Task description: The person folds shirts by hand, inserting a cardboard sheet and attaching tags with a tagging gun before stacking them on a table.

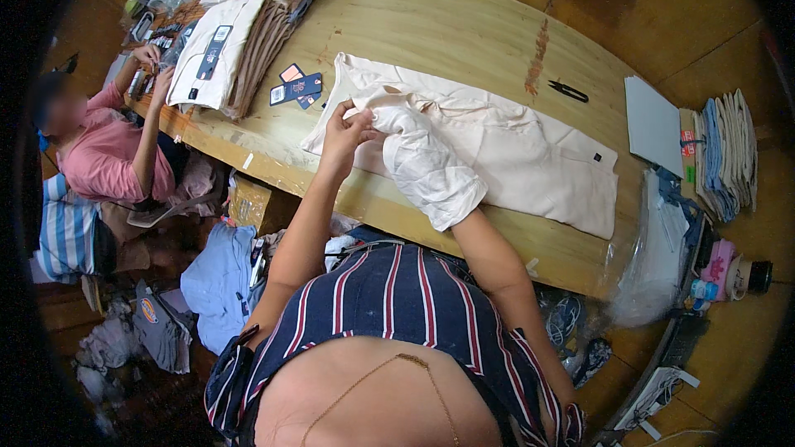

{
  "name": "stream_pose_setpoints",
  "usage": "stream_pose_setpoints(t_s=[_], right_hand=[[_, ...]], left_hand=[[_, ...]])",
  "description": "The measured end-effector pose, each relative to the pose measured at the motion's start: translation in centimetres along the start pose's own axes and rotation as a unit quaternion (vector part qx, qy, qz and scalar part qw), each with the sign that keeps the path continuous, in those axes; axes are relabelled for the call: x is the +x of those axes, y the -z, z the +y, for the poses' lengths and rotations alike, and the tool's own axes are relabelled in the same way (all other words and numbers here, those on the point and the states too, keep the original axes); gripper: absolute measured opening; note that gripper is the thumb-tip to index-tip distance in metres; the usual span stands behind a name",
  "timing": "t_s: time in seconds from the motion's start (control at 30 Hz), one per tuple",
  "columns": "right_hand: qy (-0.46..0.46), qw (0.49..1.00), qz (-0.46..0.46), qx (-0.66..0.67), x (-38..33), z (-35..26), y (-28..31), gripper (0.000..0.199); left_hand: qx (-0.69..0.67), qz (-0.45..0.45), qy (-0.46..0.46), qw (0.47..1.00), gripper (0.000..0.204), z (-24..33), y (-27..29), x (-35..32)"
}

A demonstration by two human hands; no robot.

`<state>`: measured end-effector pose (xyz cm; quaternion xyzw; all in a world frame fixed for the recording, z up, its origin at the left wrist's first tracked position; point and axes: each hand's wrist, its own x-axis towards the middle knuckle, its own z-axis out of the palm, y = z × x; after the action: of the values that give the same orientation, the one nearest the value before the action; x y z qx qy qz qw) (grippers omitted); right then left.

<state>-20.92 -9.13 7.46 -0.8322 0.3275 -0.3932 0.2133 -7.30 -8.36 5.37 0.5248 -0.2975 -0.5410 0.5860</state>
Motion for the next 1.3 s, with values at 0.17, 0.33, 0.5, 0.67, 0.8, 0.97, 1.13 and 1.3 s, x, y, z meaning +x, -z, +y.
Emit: stream_pose_setpoints(t_s=[0.17, 0.33, 0.5, 0.67, 0.8, 0.97, 1.13, 1.3], right_hand=[[-0.021, 0.999, -0.032, 0.002, 0.7, 0.2, -0.6, 0.013], [-0.101, 0.965, -0.011, 0.242, 0.3, 0.5, -1.1, 0.015], [0.042, 0.999, -0.001, -0.027, 0.1, 0.3, 0.4, 0.018], [0.025, 0.996, 0.016, -0.086, -1.8, -0.3, 0.5, 0.018], [-0.027, 0.996, 0.035, -0.071, -3.5, -0.2, 0.3, 0.019], [-0.101, 0.99, 0.062, -0.077, -6.6, -0.5, 0.5, 0.019], [-0.174, 0.977, 0.085, -0.093, -9.6, -0.6, -0.4, 0.02], [-0.288, 0.951, 0.085, -0.076, -13.3, -0.5, -0.2, 0.02]], left_hand=[[0.064, -0.063, -0.075, 0.993, 0.034, -0.1, 1.3, 0.5], [0.102, -0.103, -0.123, 0.982, 0.041, 0.8, 1.3, 0.8], [0.135, -0.112, -0.117, 0.977, 0.015, 0.6, 1.4, 1.2], [0.163, -0.109, -0.081, 0.977, 0.017, 0.7, 0.5, 1.1], [0.157, -0.126, -0.082, 0.976, 0.017, 0.0, 0.1, 1.6], [0.182, -0.126, -0.048, 0.974, 0.017, -0.9, -0.3, 2.2], [0.174, -0.108, -0.044, 0.978, 0.018, -1.5, -0.9, 2.5], [0.166, -0.094, -0.036, 0.981, 0.019, -2.2, -0.4, 2.9]])
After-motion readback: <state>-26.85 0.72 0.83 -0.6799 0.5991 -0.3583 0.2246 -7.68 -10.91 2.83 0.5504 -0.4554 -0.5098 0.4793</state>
